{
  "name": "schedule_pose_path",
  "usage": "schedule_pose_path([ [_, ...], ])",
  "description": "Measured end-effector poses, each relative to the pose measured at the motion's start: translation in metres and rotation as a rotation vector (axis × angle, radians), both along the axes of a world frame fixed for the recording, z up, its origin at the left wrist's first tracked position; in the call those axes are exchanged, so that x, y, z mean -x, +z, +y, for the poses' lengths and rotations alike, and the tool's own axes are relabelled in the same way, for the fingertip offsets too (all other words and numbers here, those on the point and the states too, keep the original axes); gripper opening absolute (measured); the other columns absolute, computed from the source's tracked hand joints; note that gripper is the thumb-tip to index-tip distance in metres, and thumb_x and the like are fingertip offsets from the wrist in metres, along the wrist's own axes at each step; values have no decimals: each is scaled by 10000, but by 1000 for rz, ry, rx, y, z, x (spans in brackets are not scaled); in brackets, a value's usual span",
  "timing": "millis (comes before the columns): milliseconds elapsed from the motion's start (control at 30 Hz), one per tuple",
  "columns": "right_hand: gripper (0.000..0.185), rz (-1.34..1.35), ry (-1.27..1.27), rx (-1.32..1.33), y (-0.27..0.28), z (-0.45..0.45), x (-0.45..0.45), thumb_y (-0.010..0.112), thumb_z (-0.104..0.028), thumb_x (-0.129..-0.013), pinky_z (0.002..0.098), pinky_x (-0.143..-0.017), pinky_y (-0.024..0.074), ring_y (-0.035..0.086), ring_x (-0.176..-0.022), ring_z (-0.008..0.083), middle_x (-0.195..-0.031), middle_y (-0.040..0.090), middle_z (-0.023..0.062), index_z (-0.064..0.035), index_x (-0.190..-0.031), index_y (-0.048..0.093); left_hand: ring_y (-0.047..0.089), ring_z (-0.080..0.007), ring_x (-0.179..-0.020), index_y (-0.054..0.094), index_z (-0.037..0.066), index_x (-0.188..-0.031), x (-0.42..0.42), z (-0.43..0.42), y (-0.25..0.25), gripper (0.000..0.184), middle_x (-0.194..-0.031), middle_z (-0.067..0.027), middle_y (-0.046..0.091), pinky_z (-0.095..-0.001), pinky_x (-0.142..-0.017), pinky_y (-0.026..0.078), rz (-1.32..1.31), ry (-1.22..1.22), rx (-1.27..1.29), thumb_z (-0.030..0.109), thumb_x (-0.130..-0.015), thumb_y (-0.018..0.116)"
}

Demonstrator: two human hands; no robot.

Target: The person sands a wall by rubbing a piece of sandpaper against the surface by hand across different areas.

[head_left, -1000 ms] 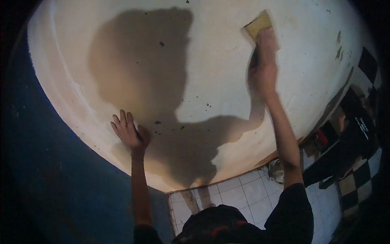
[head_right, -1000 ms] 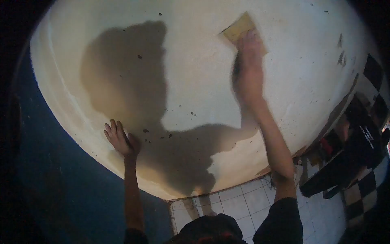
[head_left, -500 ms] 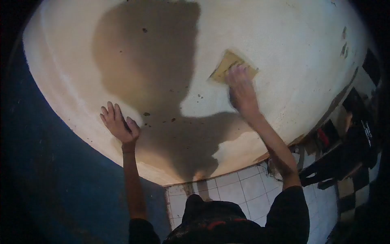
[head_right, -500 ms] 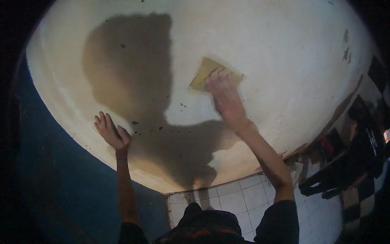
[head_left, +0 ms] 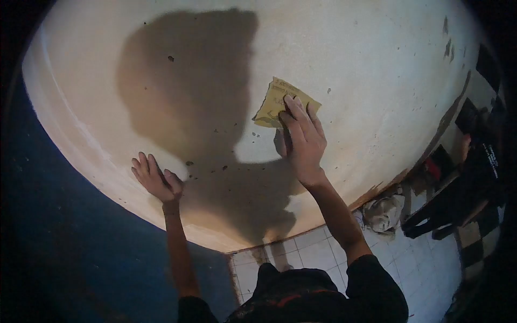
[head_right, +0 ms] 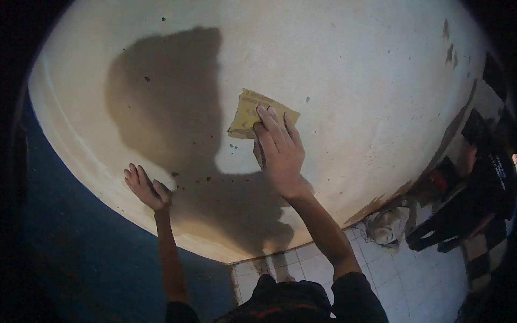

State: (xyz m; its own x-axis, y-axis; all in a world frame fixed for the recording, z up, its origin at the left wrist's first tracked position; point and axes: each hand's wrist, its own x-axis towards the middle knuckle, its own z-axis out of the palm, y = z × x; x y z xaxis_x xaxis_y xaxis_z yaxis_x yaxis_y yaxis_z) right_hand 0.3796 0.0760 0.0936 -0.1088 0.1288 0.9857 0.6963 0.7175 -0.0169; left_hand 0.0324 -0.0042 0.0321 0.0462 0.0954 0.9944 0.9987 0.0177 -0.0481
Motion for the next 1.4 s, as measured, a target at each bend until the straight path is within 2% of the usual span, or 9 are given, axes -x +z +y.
schedule_pose_path([
  [233, 205, 96, -2, -32, -12, 11, 18, 661, -16, -791, 569, -1089, 385, 545, -1273, 350, -1366, 561, 177, -9, -988, 603, 273, -459, -1434, 469, -5, -1403, -1, 2, -1, 523, -1510, -232, 393, -618, -1149, 176, 25, 10, -15, 245, -946, 427],
  [433, 565, 66, -19, -16, -14, 17, 20, 584, 21, -811, 581, -1113, 333, 493, -1323, 357, -1442, 482, 214, 2, -1371, 511, 295, -480, -1415, 468, -14, -1388, -3, 3, 2, 491, -1495, -253, 400, -625, -1144, 183, 41, 22, -29, 225, -964, 407],
  [600, 548, 275, 2, 31, -14, 21, 42, 559, -12, -810, 566, -1126, 300, 457, -1356, 360, -1460, 475, 195, -19, -1357, 531, 293, -484, -1414, 470, -15, -1391, -3, 3, 5, 501, -1493, -245, 406, -630, -1141, 190, 45, 12, -33, 251, -971, 413],
  [733, 594, -110, -138, -42, -32, 62, 3, 568, 26, -766, 555, -1150, 289, 442, -1362, 360, -1424, 508, 192, -26, -1357, 531, 296, -484, -1414, 477, -27, -1383, -3, 3, 5, 507, -1489, -248, 407, -628, -1144, 190, 40, 3, -37, 276, -981, 415],
  [900, 711, 340, -43, -48, -3, 68, -71, 527, 95, -675, 568, -1167, 262, 412, -1379, 374, -1428, 501, 168, -54, -1370, 528, 300, -478, -1414, 477, -25, -1385, -14, 2, 6, 515, -1490, -245, 410, -624, -1147, 190, 2, 22, -40, 284, -977, 423],
  [1000, 673, 119, 80, -57, -20, 58, -29, 522, 24, -713, 582, -1165, 259, 412, -1371, 401, -1412, 521, 164, -87, -1377, 534, 302, -469, -1417, 477, -27, -1384, -11, 5, 6, 510, -1490, -251, 408, -619, -1149, 191, 17, 2, -65, 271, -975, 419],
  [1167, 493, -524, 153, -189, -69, 51, -23, 580, -115, -845, 482, -1141, 346, 532, -1282, 249, -1387, 572, 43, -110, -1338, 570, 302, -464, -1420, 487, -27, -1380, -8, 4, 4, 505, -1492, -246, 411, -612, -1149, 193, 18, -10, -57, 261, -972, 420],
  [1367, 442, 155, 56, -43, -20, 72, -67, 545, -103, -876, 593, -1153, 262, 426, -1362, 398, -1446, 504, 145, -76, -1316, 575, 304, -467, -1417, 476, -25, -1389, -14, 2, 4, 503, -1493, -248, 410, -620, -1142, 194, -4, -7, -48, 247, -970, 415],
  [1400, 443, -6, 101, -65, -38, 72, -56, 546, -81, -857, 582, -1153, 280, 432, -1367, 366, -1443, 511, 125, -97, -1297, 592, 304, -469, -1417, 472, -25, -1392, -10, 3, 3, 505, -1493, -246, 411, -623, -1140, 193, 2, -1, -53, 245, -969, 416],
])
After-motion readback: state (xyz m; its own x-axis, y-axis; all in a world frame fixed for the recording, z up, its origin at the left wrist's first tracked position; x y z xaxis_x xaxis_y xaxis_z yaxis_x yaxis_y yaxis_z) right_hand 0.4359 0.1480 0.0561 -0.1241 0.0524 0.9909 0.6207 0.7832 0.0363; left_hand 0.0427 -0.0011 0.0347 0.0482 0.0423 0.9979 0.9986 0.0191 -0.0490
